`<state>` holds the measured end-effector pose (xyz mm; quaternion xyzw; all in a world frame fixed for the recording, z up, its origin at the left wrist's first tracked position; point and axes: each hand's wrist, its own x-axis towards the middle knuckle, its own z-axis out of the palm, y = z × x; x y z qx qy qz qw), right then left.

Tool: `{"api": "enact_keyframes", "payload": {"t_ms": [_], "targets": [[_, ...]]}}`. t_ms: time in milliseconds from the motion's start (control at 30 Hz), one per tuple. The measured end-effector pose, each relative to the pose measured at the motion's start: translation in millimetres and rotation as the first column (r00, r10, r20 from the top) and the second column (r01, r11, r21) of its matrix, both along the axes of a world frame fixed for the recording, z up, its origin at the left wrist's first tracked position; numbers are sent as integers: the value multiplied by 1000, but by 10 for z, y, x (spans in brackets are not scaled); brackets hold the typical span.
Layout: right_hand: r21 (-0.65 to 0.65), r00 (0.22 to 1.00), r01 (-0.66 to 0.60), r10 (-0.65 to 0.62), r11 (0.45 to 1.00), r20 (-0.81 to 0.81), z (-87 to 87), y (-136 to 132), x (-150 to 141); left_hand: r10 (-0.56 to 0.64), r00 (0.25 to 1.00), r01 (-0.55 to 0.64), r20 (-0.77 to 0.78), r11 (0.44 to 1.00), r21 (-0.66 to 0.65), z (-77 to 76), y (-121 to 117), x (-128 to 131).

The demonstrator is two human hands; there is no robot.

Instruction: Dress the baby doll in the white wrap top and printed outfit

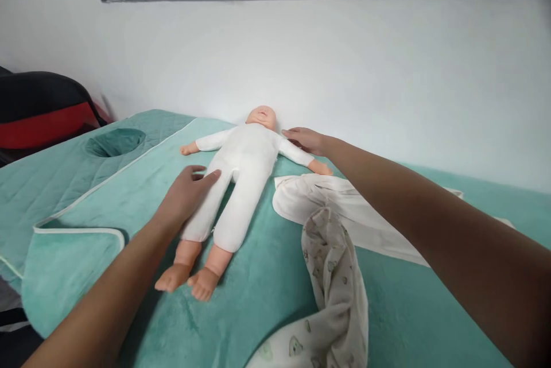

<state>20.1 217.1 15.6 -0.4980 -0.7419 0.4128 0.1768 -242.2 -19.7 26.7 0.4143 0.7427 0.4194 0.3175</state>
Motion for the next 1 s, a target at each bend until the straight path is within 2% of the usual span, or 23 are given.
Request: {"api": "enact_keyframes", "payload": {"t_ms": [33,67,133,167,233,300,333,400,467,567,600,633,667,733,767,800,900,933,1000], "targets": [[86,990,11,-22,996,136,-5,-74,164,57,968,-31,-244,994,107,6,-59,57],[166,963,10,-54,986,262,0,-170,349,86,891,10,-445,978,208,15,-141,132],[253,903,12,-119,967,413,32,-417,760,40,706,252,-707,919,303,28,-370,333],[272,880,12,-139,962,453,55,-563,969,-18,614,394,-789,873,287,25,-508,455],[293,827,-24,-146,956,543,104,-875,1347,-161,434,629,-887,758,171,-14,-791,728],[279,782,-80,-113,957,613,150,-1186,1621,-284,271,760,-920,649,23,-94,-1020,1016],[268,766,-110,-90,957,636,173,-1336,1705,-309,217,796,-926,605,-15,-143,-1097,1159],[259,751,-177,-40,950,659,225,-1632,1768,-335,178,820,-925,571,-49,-234,-1166,1436],[270,755,-258,19,928,656,296,-1950,1720,-321,208,813,-924,582,-19,-294,-1144,1699],[302,774,-381,123,874,622,440,-2523,1571,-276,311,770,-909,634,71,-294,-1059,2046],[320,780,-429,168,845,603,492,-2733,1532,-279,351,754,-894,651,93,-272,-1038,2145],[359,786,-499,237,789,571,543,-2943,1510,-299,382,748,-874,656,102,-240,-1025,2234],[387,787,-531,270,754,554,587,-3140,1506,-333,402,755,-853,648,102,-202,-1021,2314],[405,799,-533,284,743,531,651,-3463,1556,-403,422,784,-812,612,104,-109,-1032,2448],[416,827,-486,250,768,503,665,-3575,1607,-415,456,779,-787,614,128,-57,-1043,2503],[435,867,-412,197,801,457,667,-3653,1669,-408,521,748,-750,641,171,-1,-1057,2552],[464,976,-106,2,880,220,608,-3731,1857,-318,794,533,-517,773,343,205,-1107,2672],[431,990,-24,-39,902,135,575,-3732,1896,-289,861,460,-418,792,402,290,-1132,2705],[296,998,55,-53,954,-15,501,-3744,1899,-265,934,355,-241,780,515,481,-1206,2755]]}}
